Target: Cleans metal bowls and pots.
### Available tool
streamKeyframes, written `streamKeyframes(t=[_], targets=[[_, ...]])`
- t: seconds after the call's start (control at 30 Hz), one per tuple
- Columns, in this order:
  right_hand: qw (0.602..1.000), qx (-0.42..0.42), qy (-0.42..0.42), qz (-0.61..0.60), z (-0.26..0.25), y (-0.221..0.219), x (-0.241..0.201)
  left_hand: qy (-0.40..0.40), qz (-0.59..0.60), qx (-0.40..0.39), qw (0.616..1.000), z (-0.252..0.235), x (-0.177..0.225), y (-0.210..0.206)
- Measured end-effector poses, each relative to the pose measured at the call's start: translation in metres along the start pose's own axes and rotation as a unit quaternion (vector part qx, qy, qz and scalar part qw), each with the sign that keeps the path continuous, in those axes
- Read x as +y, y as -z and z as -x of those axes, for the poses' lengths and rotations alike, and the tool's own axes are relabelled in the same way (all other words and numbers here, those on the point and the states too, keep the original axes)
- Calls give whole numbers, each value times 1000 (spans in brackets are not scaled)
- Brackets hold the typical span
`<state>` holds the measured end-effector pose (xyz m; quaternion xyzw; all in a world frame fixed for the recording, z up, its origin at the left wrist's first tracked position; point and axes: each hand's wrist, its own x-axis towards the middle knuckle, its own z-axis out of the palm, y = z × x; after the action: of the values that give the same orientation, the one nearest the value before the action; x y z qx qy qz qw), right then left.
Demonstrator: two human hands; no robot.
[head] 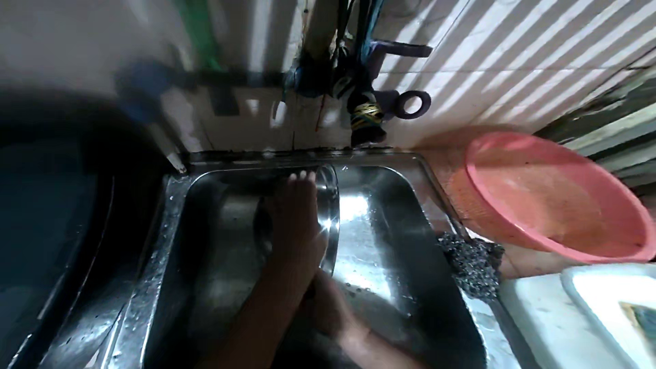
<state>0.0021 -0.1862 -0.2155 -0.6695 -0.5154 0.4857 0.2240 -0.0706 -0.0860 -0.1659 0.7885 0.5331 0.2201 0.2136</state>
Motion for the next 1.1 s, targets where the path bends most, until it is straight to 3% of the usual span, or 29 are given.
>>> streamKeyframes(t=[0.07, 0.1, 0.2, 0.27, 0.3, 0.33, 0.4, 0.47, 0.53, 0.6, 0.67, 0.73, 0.8, 0.87, 0.93, 1.0, 1.03, 1.1], targets=[[988, 83, 68, -109, 0, -10, -13, -19, -15, 48, 999, 14, -2, -11], [986, 97, 86, -106, 0, -14, -10, -30, -29, 52, 998, 15, -3, -12], [998, -10, 22, 65, -10, -15, 39, -10, -46, -41, 998, -12, 4, 2], [977, -39, 24, 206, -21, -9, 67, 49, -49, -120, 990, -41, 13, 15], [972, -63, 6, 224, -22, -4, 60, 60, -41, -128, 989, -48, 13, 19], [974, -91, -29, 204, -17, 0, 44, 60, -35, -113, 991, -46, 10, 18], [994, -50, -39, 87, -6, 3, 13, 33, -9, -53, 998, -21, 2, 10], [997, 57, 42, -32, 2, -3, -10, 8, -4, 21, 1000, 7, -1, -7], [983, 116, 119, -80, 4, -13, -8, -13, -27, 37, 999, 18, 2, -14], [996, 57, 54, -33, 1, -20, 20, -35, -43, 7, 998, 9, 5, -11], [995, -16, -1, 95, -8, -15, 52, 2, -35, -77, 996, -15, 11, 2], [987, -48, -21, 151, -12, -4, 52, 28, -20, -106, 994, -31, 13, 12], [995, -48, -34, 83, -2, 4, 25, 20, -12, -61, 998, -21, 8, 7], [998, 28, -2, -48, 5, 1, -1, 3, -14, -12, 1000, -2, 6, -2], [975, 68, 68, -198, 10, -5, -13, 2, -14, 11, 1000, 13, 4, -7], [946, -8, 92, -310, 14, -12, 3, 19, -2, -25, 1000, 12, 0, 0], [947, -58, 97, -300, 14, -14, 22, 39, 3, -66, 997, 7, -2, 6], [979, -119, 108, -122, 0, -8, 69, 74, 5, -128, 989, -7, -7, 17]])
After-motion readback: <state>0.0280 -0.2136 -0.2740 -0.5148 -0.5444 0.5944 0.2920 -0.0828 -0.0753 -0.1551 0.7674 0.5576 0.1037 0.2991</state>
